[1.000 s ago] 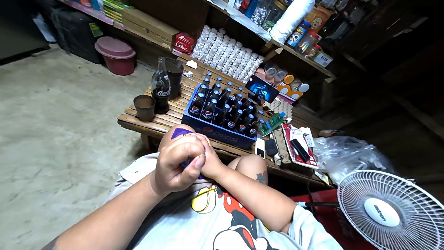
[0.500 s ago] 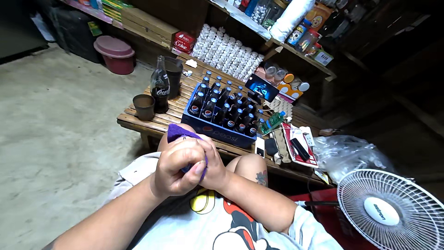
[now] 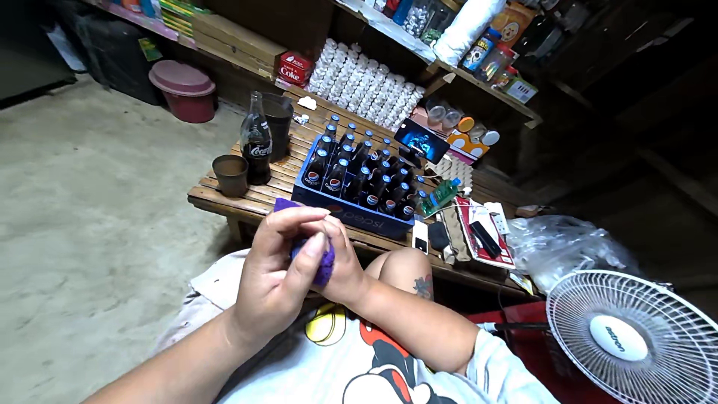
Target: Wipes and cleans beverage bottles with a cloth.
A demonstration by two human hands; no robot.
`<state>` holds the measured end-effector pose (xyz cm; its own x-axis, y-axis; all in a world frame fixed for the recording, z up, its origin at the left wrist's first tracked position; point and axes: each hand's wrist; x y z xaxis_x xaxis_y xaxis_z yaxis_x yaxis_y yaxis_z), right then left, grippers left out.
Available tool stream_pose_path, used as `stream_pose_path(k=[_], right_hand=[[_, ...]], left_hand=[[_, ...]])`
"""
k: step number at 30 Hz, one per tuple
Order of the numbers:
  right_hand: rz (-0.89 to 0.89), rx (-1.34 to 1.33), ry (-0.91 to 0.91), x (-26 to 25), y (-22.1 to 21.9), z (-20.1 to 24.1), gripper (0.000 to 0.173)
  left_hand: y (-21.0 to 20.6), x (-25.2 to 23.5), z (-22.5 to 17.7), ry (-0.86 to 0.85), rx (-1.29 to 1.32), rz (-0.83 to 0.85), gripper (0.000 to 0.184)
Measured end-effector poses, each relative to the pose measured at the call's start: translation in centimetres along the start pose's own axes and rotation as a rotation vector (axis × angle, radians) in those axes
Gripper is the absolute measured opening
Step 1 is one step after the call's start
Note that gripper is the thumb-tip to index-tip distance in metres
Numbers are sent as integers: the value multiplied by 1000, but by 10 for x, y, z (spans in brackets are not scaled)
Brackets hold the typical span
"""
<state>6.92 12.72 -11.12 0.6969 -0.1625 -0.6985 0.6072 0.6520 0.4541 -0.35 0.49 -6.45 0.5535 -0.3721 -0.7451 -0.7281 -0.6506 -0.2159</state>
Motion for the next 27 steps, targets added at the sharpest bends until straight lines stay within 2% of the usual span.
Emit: stream_pose_path(k=[4, 8, 11, 18, 23, 27], right_hand=[[-13, -35, 44, 3, 3, 9, 58], [-42, -2, 164, 3, 5, 9, 52], [-50, -19, 158, 4, 3, 6, 52], [22, 15, 70, 6, 0, -1, 58], [109, 69, -56, 3, -1, -9, 69], [254, 140, -343, 0, 1, -21, 76]], left_hand=[[0, -1, -6, -73, 125, 112, 28], [12, -12, -8, -223, 160, 346, 35], [18, -23, -2, -295, 167, 491, 37], [31, -27, 15, -271, 220, 577, 35], [41, -26, 18, -188, 208, 489, 36], [42, -26, 14, -54, 59, 147, 29]])
Point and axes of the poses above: each hand's wrist, its own x-axis away from the middle knuckle, its own y-axis out of the back of the hand, z = x × y, and after that the axes turned 2 degrees about -x, right-handed
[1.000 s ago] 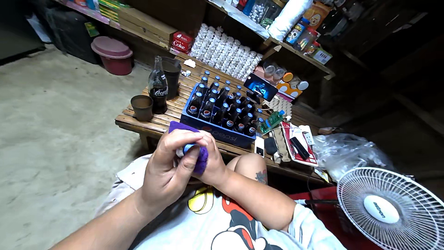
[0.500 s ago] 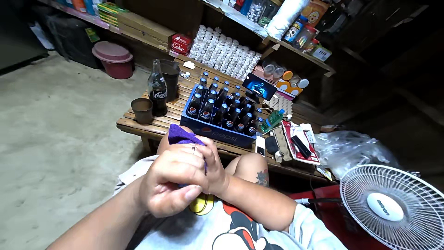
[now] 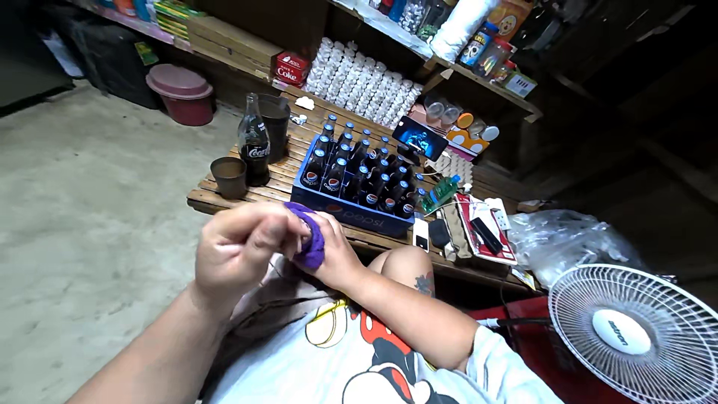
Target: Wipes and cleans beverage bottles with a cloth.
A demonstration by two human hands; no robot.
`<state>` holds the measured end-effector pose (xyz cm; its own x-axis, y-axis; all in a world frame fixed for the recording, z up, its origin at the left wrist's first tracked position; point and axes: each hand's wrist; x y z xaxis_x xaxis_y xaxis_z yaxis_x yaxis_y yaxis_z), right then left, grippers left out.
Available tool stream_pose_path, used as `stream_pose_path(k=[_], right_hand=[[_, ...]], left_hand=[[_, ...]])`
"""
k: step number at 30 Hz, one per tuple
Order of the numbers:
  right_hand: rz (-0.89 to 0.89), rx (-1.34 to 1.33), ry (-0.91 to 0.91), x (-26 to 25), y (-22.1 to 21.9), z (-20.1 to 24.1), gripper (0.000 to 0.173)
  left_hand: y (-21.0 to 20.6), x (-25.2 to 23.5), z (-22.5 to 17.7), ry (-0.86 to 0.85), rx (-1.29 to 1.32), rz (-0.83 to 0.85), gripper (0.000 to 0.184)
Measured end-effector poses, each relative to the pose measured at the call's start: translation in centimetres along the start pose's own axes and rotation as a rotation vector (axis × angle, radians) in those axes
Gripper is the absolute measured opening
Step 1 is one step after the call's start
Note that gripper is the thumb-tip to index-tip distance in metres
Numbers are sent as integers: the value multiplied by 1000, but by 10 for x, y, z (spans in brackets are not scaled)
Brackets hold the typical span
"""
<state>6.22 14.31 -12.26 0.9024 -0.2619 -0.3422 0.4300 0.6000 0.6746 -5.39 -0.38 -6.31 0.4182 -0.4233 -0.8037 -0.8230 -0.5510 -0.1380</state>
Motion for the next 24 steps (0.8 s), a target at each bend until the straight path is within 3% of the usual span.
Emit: stream_pose_path(k=[3, 6, 17, 24], right_hand=[[75, 1, -137, -5, 0, -5, 81], [96, -14, -177, -6, 0, -6, 84], [7, -115, -98, 6, 2, 3, 82], [-211, -195, 337, 13, 4, 20, 69]], left_hand=[[-3, -4, -3, 58, -14, -254, 25], [-6, 1, 5, -39, 16, -379, 26], [-31, 11, 9, -177, -116, -97, 25], [-33, 13, 8, -206, -166, -48, 25]])
Point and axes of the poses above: each hand's wrist, its own x-axis away from the middle knuckle, its own y-axis out of the back of the hand, z = x × y, and after that the axes turned 2 degrees about -x, right-handed
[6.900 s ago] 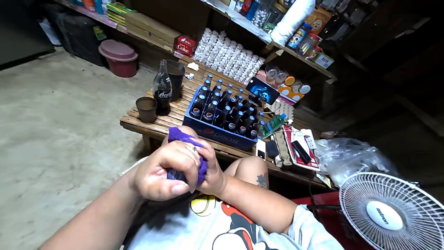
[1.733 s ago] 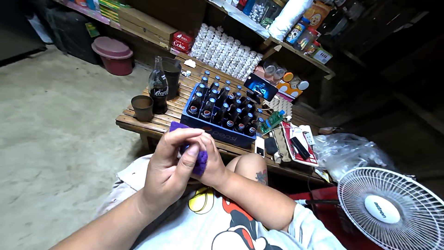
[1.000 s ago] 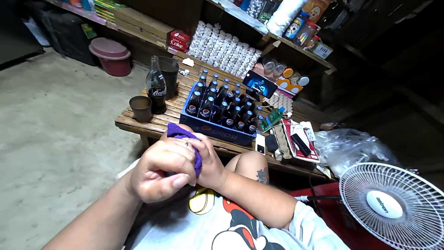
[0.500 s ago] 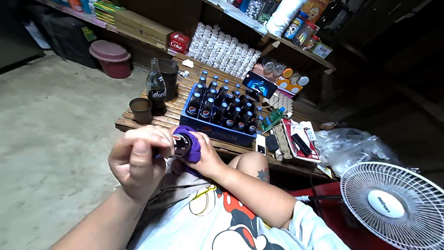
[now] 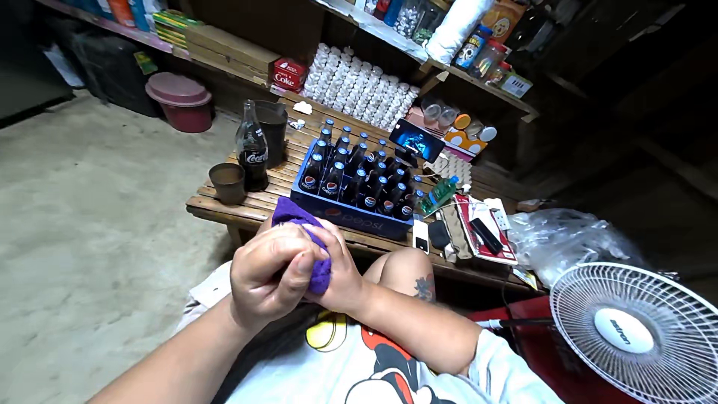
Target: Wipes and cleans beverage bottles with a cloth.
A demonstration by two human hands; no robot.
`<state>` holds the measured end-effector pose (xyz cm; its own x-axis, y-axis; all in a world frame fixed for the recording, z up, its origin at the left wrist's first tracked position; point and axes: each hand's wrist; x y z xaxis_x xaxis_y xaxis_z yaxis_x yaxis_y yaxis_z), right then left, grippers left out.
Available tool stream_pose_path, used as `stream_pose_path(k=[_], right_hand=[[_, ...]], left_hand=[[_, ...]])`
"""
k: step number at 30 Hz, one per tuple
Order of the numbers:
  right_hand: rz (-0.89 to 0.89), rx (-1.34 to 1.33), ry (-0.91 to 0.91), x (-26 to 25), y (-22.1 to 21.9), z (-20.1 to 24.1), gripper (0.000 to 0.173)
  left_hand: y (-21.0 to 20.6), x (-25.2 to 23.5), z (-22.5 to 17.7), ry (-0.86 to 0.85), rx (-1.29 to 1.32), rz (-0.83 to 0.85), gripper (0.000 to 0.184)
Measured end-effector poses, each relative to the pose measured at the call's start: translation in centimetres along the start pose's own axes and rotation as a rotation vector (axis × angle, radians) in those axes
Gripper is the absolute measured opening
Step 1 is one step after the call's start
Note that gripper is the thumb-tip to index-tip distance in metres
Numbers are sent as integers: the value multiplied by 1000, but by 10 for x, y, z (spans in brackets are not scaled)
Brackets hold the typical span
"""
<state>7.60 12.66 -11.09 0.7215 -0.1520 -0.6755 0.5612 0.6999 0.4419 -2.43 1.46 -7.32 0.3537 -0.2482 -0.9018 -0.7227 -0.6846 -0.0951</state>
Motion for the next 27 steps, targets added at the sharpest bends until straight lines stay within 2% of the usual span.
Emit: stream_pose_path(k=[3, 7, 20, 27], right_hand=[[-15, 16, 90, 0, 0, 4, 62], [18, 50, 110, 0, 1, 2, 65], [167, 40, -24, -6, 6, -8, 73], [186, 49, -74, -9, 9, -9, 71]], left_hand=[[-1, 4, -1, -24, -27, 17, 26], [0, 5, -2, -32, -23, 22, 26], [8, 9, -1, -49, 1, 5, 27], [8, 10, -1, -52, 24, 15, 28]])
Point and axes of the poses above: each hand's wrist, its own x-axis away from the middle knuckle, its own y-axis out of the back of the hand, z = x × y, and after that the axes turned 2 degrees about -x, right-handed
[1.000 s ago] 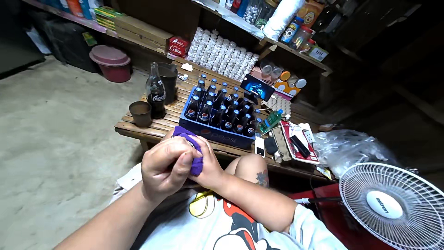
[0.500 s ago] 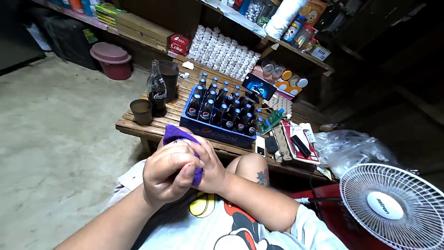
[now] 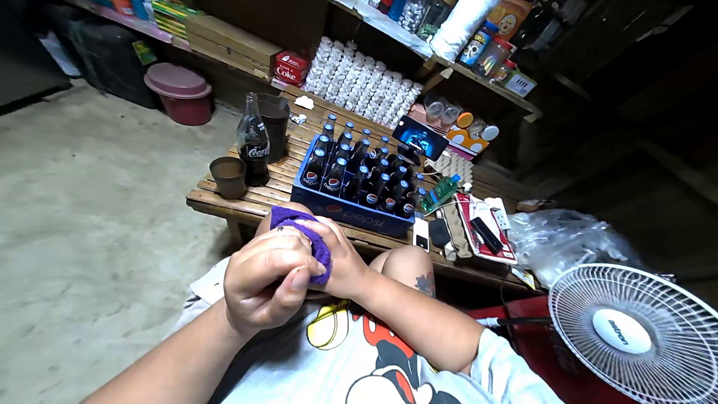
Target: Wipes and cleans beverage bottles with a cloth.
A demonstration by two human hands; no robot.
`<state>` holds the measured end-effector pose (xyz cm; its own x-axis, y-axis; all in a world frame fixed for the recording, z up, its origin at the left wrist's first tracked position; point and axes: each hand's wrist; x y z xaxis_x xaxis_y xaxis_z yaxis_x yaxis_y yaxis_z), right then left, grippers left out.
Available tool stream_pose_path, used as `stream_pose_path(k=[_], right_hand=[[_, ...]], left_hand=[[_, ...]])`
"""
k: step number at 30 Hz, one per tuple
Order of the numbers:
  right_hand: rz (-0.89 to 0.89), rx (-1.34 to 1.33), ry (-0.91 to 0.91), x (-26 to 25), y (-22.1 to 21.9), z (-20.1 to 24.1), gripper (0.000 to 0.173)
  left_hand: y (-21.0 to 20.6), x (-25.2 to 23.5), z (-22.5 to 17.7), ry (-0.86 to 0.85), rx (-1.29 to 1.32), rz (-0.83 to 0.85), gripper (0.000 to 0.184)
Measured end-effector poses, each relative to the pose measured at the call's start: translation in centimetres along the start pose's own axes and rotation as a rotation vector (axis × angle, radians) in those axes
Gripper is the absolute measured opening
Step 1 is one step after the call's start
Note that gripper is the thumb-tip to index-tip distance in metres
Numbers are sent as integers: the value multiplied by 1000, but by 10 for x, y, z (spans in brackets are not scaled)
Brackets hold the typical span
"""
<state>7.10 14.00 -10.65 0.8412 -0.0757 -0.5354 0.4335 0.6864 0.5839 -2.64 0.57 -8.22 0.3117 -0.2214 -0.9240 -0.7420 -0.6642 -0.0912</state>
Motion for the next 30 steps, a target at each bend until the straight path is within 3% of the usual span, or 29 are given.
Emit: stream_pose_path(k=[30], right_hand=[[79, 44, -264, 6, -4, -10, 84]], left_hand=[[-1, -3, -2, 17, 28, 21, 27]])
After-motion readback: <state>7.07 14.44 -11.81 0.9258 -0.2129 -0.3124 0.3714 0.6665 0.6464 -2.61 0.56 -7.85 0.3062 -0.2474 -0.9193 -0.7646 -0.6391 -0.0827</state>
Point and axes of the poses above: each hand's wrist, its own x-axis away from the middle knuckle, its own y-axis out of the back of the hand, z = x × y, and after that the axes turned 2 degrees about -x, right-handed
